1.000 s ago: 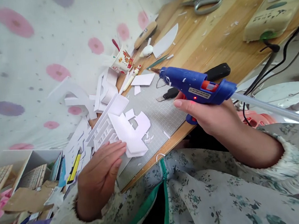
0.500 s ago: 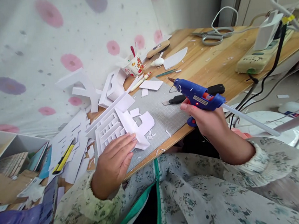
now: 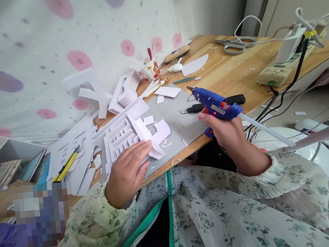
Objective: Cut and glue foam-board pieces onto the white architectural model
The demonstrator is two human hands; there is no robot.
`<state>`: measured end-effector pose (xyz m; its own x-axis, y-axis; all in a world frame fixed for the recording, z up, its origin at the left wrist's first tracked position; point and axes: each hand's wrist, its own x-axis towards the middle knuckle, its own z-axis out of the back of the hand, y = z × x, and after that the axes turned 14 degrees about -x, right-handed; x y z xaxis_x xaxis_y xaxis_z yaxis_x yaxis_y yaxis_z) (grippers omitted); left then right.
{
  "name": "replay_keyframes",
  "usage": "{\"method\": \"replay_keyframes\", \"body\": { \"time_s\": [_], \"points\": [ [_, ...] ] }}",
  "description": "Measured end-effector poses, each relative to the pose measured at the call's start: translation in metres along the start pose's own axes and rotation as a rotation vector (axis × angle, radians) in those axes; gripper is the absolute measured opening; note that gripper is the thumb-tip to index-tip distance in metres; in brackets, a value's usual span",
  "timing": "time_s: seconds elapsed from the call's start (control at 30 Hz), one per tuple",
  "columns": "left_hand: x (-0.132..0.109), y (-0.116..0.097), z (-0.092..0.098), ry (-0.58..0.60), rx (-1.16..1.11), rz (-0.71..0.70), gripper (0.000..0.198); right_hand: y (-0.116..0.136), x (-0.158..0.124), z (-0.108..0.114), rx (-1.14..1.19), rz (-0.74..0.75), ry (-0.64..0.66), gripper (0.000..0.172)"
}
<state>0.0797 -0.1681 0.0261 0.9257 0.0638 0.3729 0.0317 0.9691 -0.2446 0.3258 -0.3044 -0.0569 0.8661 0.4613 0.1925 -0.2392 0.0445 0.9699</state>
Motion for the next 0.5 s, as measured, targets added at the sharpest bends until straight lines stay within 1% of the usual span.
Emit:
{"method": "replay_keyframes", "body": {
  "time_s": [0.1,0.3,0.5],
  "points": [
    [-0.0003,-0.0017,-0.0013,0.021,0.028,0.000,0.042,0.0011,0.0012,-0.0003,0.051,-0.016,-0.012,0.021],
    [-0.0006,-0.0026,-0.0021,0.025,0.039,0.006,0.040,0.0032,0.0020,-0.0002,0.061,-0.005,-0.002,0.019],
    [0.0004,-0.0022,-0.0033,0.028,0.055,0.015,0.043,0.0004,0.0032,-0.0003,0.044,-0.012,-0.008,0.023]
  ]
}}
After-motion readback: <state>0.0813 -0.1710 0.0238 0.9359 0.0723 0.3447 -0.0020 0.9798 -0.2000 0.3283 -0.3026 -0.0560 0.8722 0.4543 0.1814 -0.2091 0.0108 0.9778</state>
